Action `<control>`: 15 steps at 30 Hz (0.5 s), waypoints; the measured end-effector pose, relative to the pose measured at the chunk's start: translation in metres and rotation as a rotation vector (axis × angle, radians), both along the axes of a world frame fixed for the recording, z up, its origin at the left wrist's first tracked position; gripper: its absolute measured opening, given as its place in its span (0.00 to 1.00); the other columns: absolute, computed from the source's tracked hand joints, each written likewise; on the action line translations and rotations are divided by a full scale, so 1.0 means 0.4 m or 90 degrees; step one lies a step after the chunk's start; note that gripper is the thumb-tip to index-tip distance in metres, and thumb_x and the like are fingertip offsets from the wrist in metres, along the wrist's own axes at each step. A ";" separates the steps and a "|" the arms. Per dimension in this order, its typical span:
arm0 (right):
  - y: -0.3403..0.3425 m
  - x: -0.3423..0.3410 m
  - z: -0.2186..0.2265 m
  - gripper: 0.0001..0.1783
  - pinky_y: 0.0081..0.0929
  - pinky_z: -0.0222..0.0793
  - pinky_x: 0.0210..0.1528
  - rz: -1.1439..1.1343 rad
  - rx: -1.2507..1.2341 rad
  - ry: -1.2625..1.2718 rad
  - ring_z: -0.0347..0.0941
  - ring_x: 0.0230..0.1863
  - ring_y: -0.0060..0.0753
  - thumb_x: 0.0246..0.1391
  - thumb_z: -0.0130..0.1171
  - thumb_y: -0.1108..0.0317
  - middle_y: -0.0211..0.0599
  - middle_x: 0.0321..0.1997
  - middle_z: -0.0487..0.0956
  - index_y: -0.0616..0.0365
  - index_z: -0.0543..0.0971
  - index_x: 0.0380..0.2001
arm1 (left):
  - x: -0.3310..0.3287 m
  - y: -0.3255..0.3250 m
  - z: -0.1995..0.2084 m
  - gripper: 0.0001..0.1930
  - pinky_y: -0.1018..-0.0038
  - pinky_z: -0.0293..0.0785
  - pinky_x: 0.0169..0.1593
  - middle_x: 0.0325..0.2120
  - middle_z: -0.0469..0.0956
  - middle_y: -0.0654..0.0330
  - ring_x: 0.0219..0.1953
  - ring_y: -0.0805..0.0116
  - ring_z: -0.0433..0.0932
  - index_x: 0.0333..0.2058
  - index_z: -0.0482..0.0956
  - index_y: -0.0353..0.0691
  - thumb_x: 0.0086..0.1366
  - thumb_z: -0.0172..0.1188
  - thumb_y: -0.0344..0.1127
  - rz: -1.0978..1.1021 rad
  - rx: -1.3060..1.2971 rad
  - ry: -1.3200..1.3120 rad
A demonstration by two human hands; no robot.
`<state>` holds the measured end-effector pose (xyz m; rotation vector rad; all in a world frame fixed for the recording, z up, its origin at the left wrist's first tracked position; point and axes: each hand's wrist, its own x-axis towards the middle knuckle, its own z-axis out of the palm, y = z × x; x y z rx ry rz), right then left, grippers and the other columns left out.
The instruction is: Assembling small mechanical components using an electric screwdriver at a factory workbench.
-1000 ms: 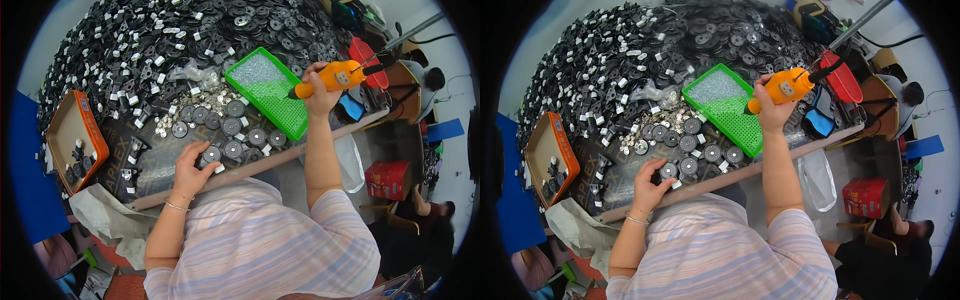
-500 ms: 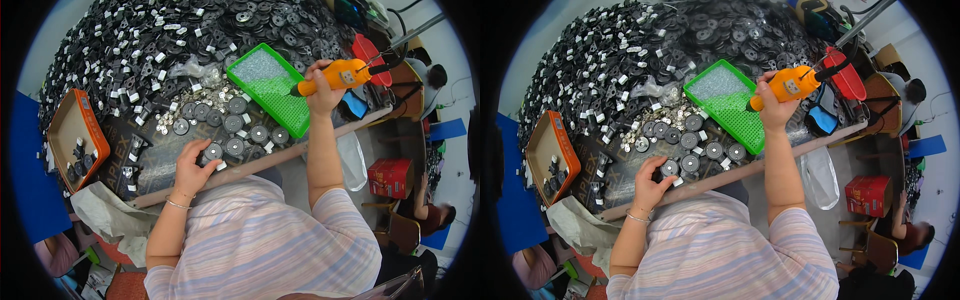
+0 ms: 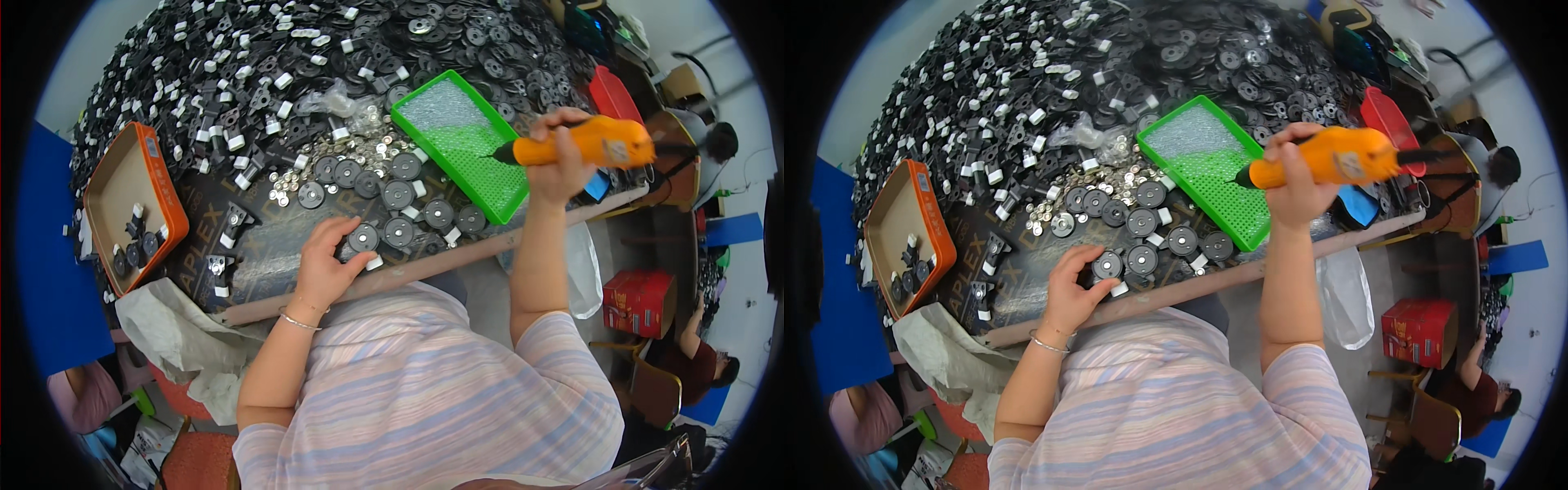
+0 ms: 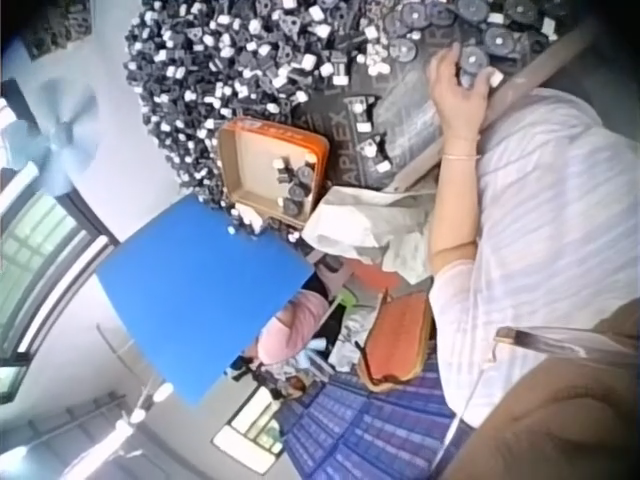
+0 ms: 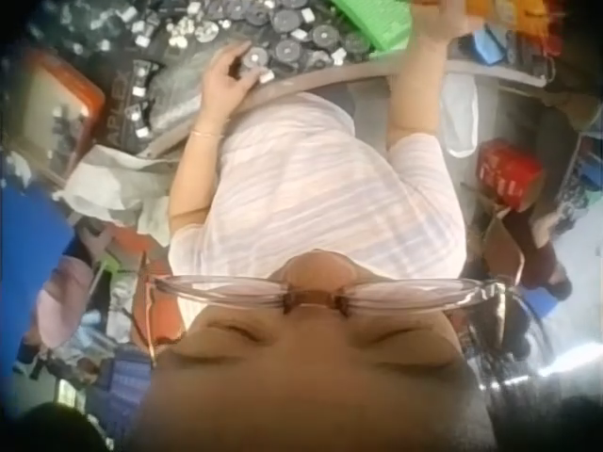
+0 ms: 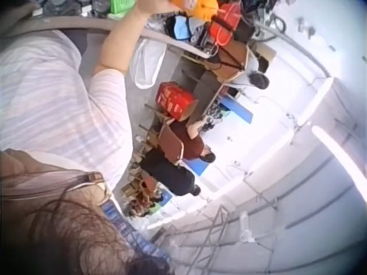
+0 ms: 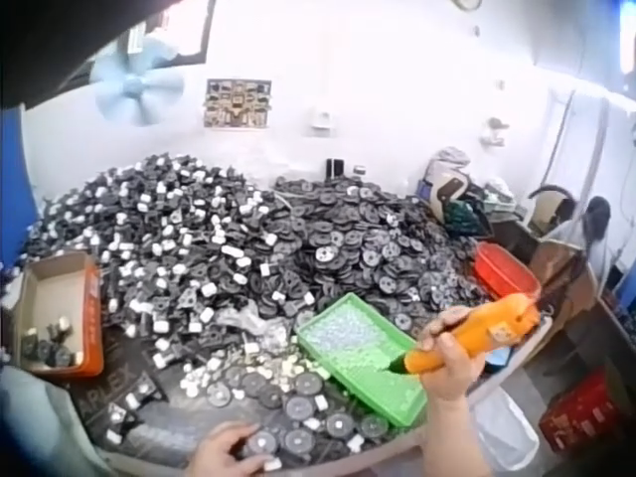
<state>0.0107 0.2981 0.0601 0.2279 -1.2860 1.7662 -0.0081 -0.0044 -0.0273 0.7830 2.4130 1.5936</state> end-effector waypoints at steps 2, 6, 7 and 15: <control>-0.045 0.014 0.037 0.14 0.28 0.64 0.33 0.080 0.049 0.032 0.66 0.28 0.30 0.48 0.56 0.69 0.40 0.34 0.69 0.59 0.69 0.39 | -0.002 0.002 -0.007 0.25 0.67 0.72 0.46 0.41 0.75 0.51 0.44 0.54 0.74 0.42 0.77 0.34 0.42 0.72 0.31 -0.013 0.015 0.027; -0.223 0.026 0.047 0.15 0.25 0.63 0.28 0.288 0.077 0.007 0.66 0.26 0.29 0.50 0.59 0.65 0.39 0.32 0.68 0.59 0.68 0.38 | -0.005 0.006 -0.006 0.26 0.68 0.71 0.47 0.40 0.75 0.52 0.44 0.54 0.73 0.43 0.76 0.35 0.42 0.71 0.30 -0.029 0.019 0.030; -0.261 0.029 0.040 0.16 0.25 0.64 0.27 0.298 0.095 -0.030 0.66 0.25 0.28 0.49 0.62 0.65 0.39 0.32 0.68 0.59 0.69 0.36 | -0.005 0.008 -0.006 0.26 0.68 0.71 0.47 0.40 0.75 0.52 0.44 0.54 0.73 0.43 0.76 0.35 0.42 0.71 0.30 -0.023 0.015 0.029; -0.325 0.021 0.027 0.14 0.21 0.65 0.29 0.409 0.230 -0.170 0.67 0.29 0.27 0.46 0.64 0.70 0.37 0.32 0.68 0.57 0.70 0.33 | -0.005 0.002 -0.015 0.27 0.68 0.71 0.47 0.40 0.75 0.52 0.44 0.53 0.73 0.45 0.75 0.37 0.43 0.71 0.31 -0.038 0.017 0.063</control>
